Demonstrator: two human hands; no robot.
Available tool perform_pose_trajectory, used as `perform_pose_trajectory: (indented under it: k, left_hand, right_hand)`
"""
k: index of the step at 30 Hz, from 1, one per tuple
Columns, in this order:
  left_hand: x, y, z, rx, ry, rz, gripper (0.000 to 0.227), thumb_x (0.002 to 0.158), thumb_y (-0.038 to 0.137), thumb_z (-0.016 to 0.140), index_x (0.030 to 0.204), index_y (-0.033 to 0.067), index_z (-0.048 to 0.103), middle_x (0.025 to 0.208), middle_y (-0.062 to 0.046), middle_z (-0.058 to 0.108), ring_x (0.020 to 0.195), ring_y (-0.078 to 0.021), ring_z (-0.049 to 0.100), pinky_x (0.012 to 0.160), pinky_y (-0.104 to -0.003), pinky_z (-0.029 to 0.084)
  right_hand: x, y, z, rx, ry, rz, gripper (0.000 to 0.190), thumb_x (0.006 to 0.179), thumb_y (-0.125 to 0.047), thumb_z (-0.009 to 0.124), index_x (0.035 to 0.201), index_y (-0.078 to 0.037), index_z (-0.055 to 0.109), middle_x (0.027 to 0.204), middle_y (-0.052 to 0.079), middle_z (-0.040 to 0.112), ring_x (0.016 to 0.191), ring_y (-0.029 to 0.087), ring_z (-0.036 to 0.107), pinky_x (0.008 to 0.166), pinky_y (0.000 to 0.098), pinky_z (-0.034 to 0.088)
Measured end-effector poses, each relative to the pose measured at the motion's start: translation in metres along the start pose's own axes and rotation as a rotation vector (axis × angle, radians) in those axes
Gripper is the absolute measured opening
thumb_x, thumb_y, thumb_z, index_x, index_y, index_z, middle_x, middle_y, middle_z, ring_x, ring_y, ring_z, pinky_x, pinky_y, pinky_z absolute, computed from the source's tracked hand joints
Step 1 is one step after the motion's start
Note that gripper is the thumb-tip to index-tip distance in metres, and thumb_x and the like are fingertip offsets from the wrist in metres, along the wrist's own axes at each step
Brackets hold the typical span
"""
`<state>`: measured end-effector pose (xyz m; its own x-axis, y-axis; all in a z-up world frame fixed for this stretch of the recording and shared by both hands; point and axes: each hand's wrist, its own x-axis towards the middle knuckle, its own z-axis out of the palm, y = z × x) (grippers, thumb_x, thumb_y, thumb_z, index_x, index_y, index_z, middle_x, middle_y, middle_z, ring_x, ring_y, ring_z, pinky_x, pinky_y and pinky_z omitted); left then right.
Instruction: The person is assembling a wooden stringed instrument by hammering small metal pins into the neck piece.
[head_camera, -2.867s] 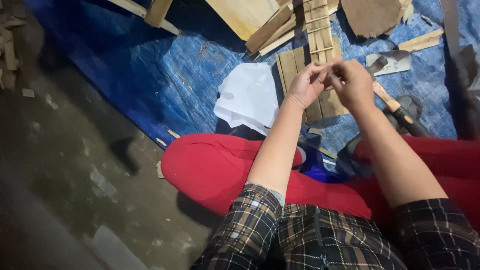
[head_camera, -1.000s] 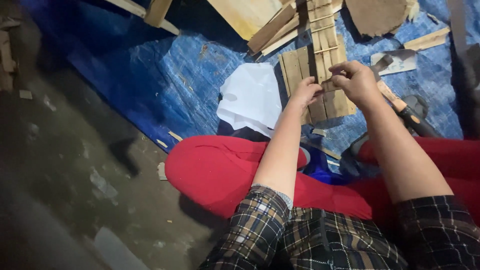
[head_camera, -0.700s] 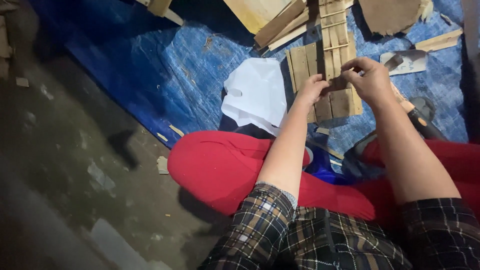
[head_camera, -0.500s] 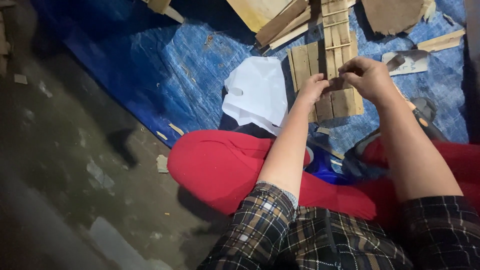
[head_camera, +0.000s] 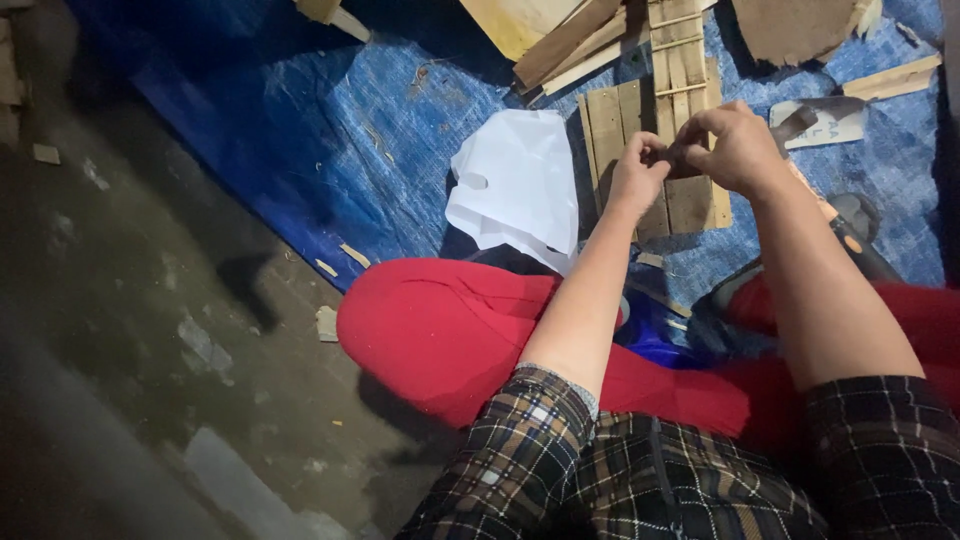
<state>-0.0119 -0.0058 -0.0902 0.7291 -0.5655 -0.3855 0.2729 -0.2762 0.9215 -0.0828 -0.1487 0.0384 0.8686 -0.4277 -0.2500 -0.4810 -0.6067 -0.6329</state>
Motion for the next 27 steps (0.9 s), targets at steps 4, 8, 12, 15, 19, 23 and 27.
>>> perform_pose_trajectory:
  k: [4, 8, 12, 15, 19, 23, 27]
  left_hand:
    - [-0.002, 0.001, -0.001, -0.039, -0.047, 0.013, 0.028, 0.087, -0.005, 0.061, 0.112, 0.0074, 0.063, 0.099, -0.006, 0.068, 0.091, -0.0199, 0.064, 0.086, -0.032, 0.052]
    - [-0.002, -0.001, -0.001, -0.054, -0.055, -0.003, 0.027, 0.089, -0.003, 0.063, 0.113, 0.0089, 0.063, 0.102, -0.005, 0.069, 0.095, -0.0181, 0.064, 0.089, -0.031, 0.051]
    - [-0.001, -0.004, 0.0, -0.077, -0.053, -0.006, 0.028, 0.088, -0.005, 0.065, 0.112, 0.0089, 0.064, 0.101, -0.003, 0.07, 0.096, -0.017, 0.066, 0.09, -0.031, 0.052]
    - [-0.004, 0.004, -0.002, -0.027, -0.038, -0.032, 0.027, 0.089, 0.0, 0.068, 0.113, 0.0104, 0.067, 0.102, -0.002, 0.071, 0.095, -0.0168, 0.066, 0.088, -0.03, 0.053]
    - [-0.007, 0.012, -0.002, 0.016, -0.03, -0.072, 0.023, 0.092, 0.004, 0.068, 0.114, 0.0077, 0.067, 0.102, -0.004, 0.073, 0.097, -0.017, 0.067, 0.09, -0.03, 0.053]
    - [-0.007, 0.016, 0.0, 0.065, -0.021, -0.042, 0.018, 0.093, 0.003, 0.068, 0.111, 0.0082, 0.068, 0.097, -0.002, 0.072, 0.09, -0.0144, 0.066, 0.085, -0.029, 0.054]
    - [-0.016, 0.038, 0.0, 0.18, 0.017, 0.051, 0.021, 0.087, -0.003, 0.066, 0.106, 0.007, 0.064, 0.094, -0.005, 0.069, 0.086, -0.0186, 0.064, 0.082, -0.032, 0.053]
  right_hand:
    - [0.003, 0.003, 0.005, 0.007, -0.002, 0.041, 0.021, 0.084, -0.011, 0.077, 0.105, -0.012, 0.08, 0.113, 0.017, 0.064, 0.095, 0.034, 0.064, 0.089, 0.0444, 0.052]
    - [0.007, 0.014, 0.009, -0.02, 0.009, -0.031, 0.021, 0.086, -0.015, 0.078, 0.107, -0.01, 0.08, 0.101, 0.014, 0.069, 0.096, 0.032, 0.063, 0.088, 0.0431, 0.052]
    - [0.007, 0.011, 0.007, 0.02, -0.01, 0.057, 0.021, 0.085, -0.013, 0.078, 0.106, -0.011, 0.08, 0.111, 0.017, 0.065, 0.092, 0.033, 0.063, 0.085, 0.0434, 0.053]
    - [0.008, 0.009, 0.008, 0.014, -0.002, 0.069, 0.02, 0.085, -0.014, 0.079, 0.105, -0.011, 0.08, 0.111, 0.017, 0.065, 0.09, 0.032, 0.064, 0.085, 0.0437, 0.054]
    - [0.007, 0.007, 0.008, 0.001, 0.007, 0.015, 0.023, 0.083, -0.014, 0.081, 0.105, -0.01, 0.08, 0.098, 0.013, 0.069, 0.094, 0.028, 0.063, 0.084, 0.0407, 0.053]
    - [0.007, 0.004, 0.004, 0.033, -0.003, 0.055, 0.02, 0.085, -0.013, 0.08, 0.104, -0.009, 0.08, 0.103, 0.016, 0.063, 0.089, 0.03, 0.062, 0.084, 0.0421, 0.053]
    - [0.007, -0.004, -0.006, 0.071, -0.032, 0.051, 0.017, 0.084, -0.011, 0.081, 0.099, -0.005, 0.079, 0.097, 0.014, 0.068, 0.085, 0.031, 0.065, 0.082, 0.0426, 0.054]
